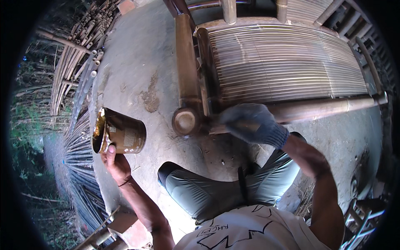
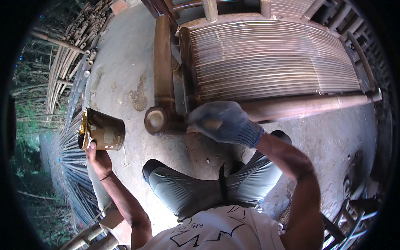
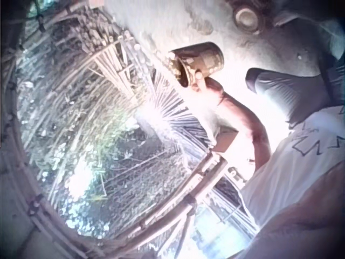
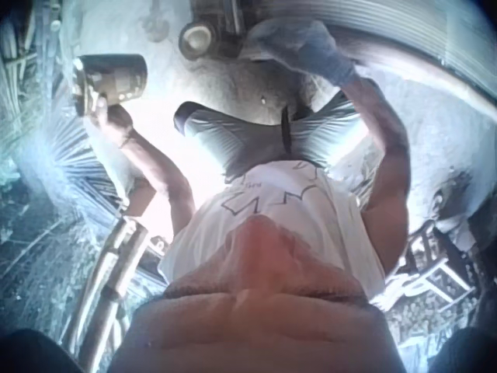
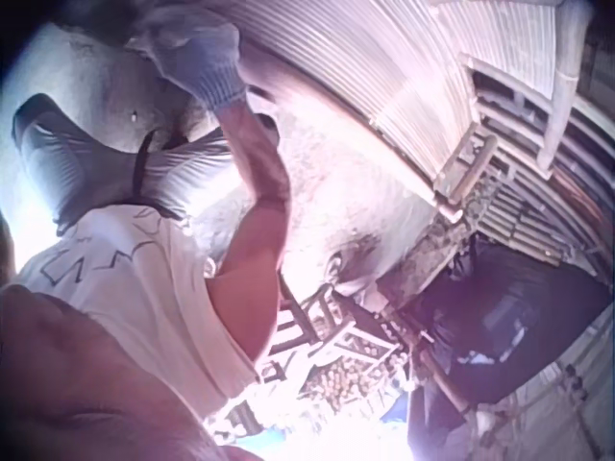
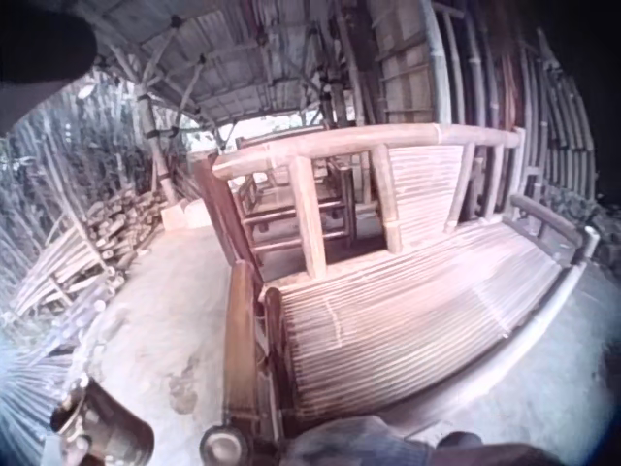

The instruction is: The person applies a dark varnish to a bamboo chair using a brush. They dip the brush into a can and coat the chair's frame and seat, moving around the chair to cover different sections. The person then moves to a second bamboo chair and continues the varnishing process.

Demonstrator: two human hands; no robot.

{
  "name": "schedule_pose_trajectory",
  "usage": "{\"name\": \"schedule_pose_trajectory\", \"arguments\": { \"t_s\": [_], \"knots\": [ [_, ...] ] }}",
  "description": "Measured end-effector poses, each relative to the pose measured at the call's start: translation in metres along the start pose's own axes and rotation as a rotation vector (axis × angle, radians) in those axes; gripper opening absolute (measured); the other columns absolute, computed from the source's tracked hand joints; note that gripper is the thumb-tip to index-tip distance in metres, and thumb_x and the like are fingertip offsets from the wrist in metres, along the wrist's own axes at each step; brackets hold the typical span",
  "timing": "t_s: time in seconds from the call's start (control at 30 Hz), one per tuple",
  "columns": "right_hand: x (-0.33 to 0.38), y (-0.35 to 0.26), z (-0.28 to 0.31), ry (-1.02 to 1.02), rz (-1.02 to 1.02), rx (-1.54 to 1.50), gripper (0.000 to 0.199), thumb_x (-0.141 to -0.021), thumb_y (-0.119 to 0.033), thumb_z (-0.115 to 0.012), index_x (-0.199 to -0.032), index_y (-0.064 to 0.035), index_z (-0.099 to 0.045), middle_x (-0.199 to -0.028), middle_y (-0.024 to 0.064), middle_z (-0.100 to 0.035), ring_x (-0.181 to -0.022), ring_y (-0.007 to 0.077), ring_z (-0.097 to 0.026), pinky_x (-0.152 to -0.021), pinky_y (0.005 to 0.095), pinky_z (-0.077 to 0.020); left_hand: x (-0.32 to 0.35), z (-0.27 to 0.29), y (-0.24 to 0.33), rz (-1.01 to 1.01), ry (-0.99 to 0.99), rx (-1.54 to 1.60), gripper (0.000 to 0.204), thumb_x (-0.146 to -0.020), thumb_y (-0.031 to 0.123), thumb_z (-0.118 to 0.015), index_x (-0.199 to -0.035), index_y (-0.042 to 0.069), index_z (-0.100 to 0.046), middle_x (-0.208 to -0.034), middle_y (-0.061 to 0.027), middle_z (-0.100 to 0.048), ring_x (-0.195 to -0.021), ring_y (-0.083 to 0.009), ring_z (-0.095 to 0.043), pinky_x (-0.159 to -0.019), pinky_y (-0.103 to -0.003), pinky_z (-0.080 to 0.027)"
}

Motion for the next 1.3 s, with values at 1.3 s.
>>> {"name": "schedule_pose_trajectory", "arguments": {
  "t_s": [1.3],
  "knots": [
    [0.204,0.288,-0.218,0.914,-0.702,-1.064,0.039,-0.094,-0.018,-0.069,-0.132,-0.0125,-0.058,-0.121,0.0093,-0.064,-0.104,0.0266,-0.067,-0.079,0.044,-0.0613,0.097,0.112,-0.056,0.192,-0.259,-0.01,0.07,-0.091,0.037,-0.067,-0.15,0.008,-0.04,-0.151,-0.0086,-0.045,-0.138,-0.0252,-0.043,-0.116,-0.046,-0.029]
  ]
}}
Point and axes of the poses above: each hand's wrist, its own x-axis away from the middle knuckle, its own z-axis out of the back of the hand, y = z × x, the point moved 7 cm from there along -x, towards the middle knuckle
